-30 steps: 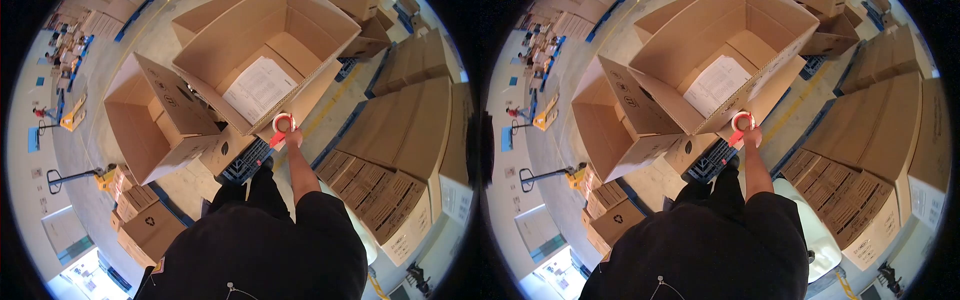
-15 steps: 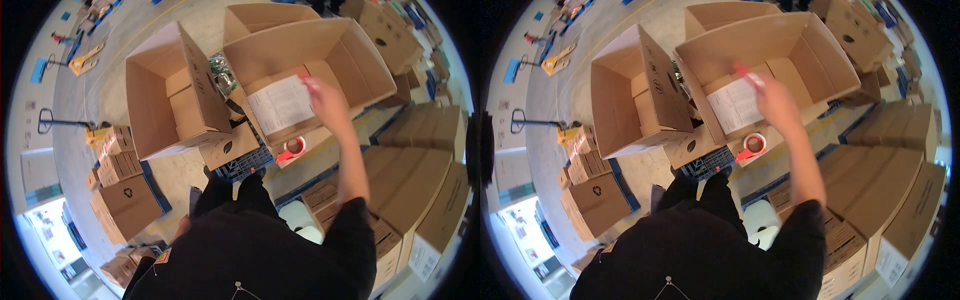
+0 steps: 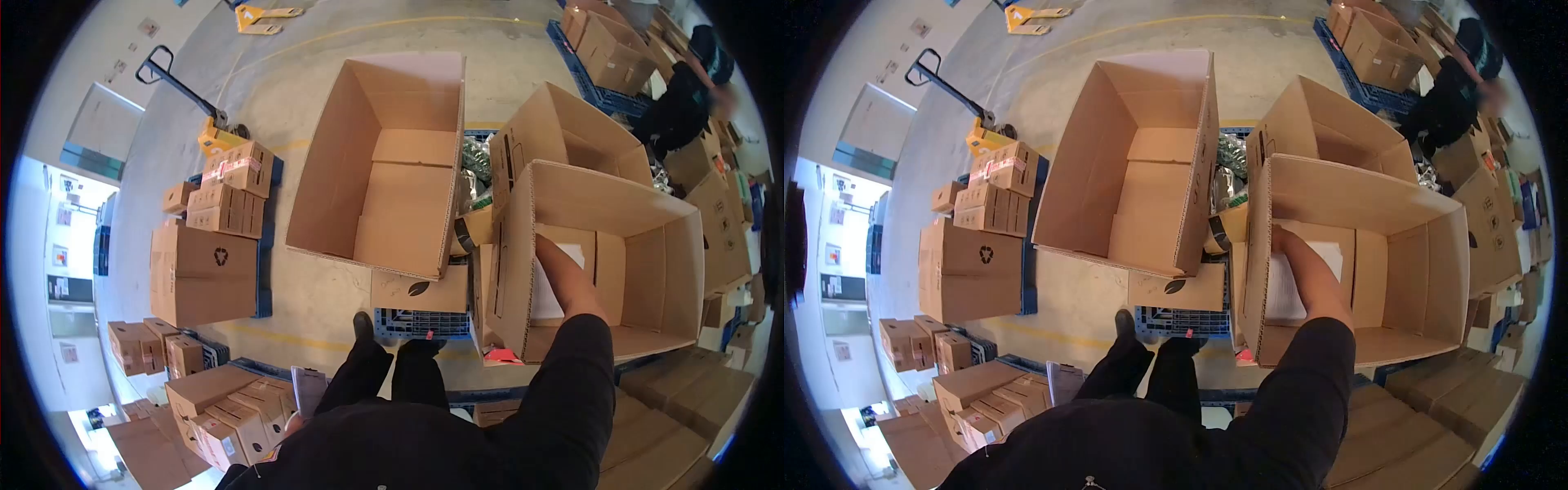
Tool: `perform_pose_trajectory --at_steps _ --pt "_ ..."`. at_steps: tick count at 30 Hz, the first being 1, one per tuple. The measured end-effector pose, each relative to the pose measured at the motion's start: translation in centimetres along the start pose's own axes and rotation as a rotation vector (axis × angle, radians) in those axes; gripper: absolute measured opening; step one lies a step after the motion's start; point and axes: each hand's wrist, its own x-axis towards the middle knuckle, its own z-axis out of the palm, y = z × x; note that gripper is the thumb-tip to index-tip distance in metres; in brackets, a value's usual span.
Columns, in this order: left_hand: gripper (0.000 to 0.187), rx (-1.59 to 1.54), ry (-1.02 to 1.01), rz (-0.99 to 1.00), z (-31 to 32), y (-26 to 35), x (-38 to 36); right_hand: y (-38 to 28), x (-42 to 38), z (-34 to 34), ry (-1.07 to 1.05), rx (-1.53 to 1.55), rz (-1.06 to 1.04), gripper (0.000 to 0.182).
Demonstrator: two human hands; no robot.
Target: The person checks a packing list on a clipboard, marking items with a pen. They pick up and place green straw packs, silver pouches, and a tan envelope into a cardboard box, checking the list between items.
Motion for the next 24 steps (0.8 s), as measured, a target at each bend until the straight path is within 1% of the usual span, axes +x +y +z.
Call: perform_pose_trajectory --at_steps 1,4,6,7,8,11,12,13,15,16,18,21,22,23,24 --pt "0.04 -0.015 -0.017 -0.013 0.6 -0.9 -1.1 2.3 -3.2 0.6 -0.075 0.011 0.019 0.028" --pt "0.04 -0.046 -0.072 -0.053 1.5 -4.1 -5.0 1.5 -4.1 0.6 -0.299 0.053 0.084 0.028" --pt "0.04 -0.059 -0.105 -0.06 1.8 -5.5 -5.8 0.4 -6.2 0.7 -0.434 0.082 0.147 0.028" --pt "0.04 -0.073 -0.118 -0.057 1.4 -4.4 -5.0 -0.7 -7.8 1.0 -0.495 0.088 0.18 0.028" --pt "0.04 -0.087 -0.13 -0.057 1.0 -1.3 -2.5 -0.9 -9.5 0.8 -0.557 0.094 0.212 0.028" --pt "0.04 -0.126 -0.163 -0.058 -0.3 3.0 -0.7 -3.9 -10.5 -0.5 -0.735 0.119 0.31 0.028" --pt "0.04 -0.14 -0.166 -0.051 -0.7 4.6 -0.6 -5.4 -10.7 -0.4 -0.783 0.126 0.344 0.028" --pt "0.04 -0.15 -0.163 -0.04 -2.2 6.1 -1.6 -5.5 -12.0 -0.9 -0.831 0.136 0.377 0.028" --pt "0.041 0.0 -0.116 -0.088 -6.1 10.5 -4.2 -6.3 -13.2 -1.6 -0.942 0.163 0.442 0.028" --pt "0.041 -0.005 -0.125 -0.084 -6.7 11.0 -4.2 -6.8 -14.0 -1.8 -1.002 0.181 0.478 0.028" --pt "0.04 0.069 -0.231 -0.12 -7.5 11.7 -3.5 -8.0 -16.3 -1.7 -1.109 0.214 0.552 0.028" --pt "0.039 0.035 -0.184 -0.07 -7.4 10.7 -2.9 -8.6 -18.7 -1.1 -1.232 0.246 0.639 0.028" --pt "0.039 0.024 -0.171 -0.067 -7.4 10.5 -2.5 -8.8 -17.9 -1.9 -1.273 0.259 0.664 0.028" --pt "0.039 0.04 -0.164 -0.089 -7.4 10.4 -2.1 -9.4 -17.6 -2.3 -1.261 0.249 0.661 0.028" --pt "0.039 0.058 -0.162 -0.113 -7.3 9.9 -2.0 -10.4 -17.8 -2.6 -1.309 0.221 0.712 0.028"
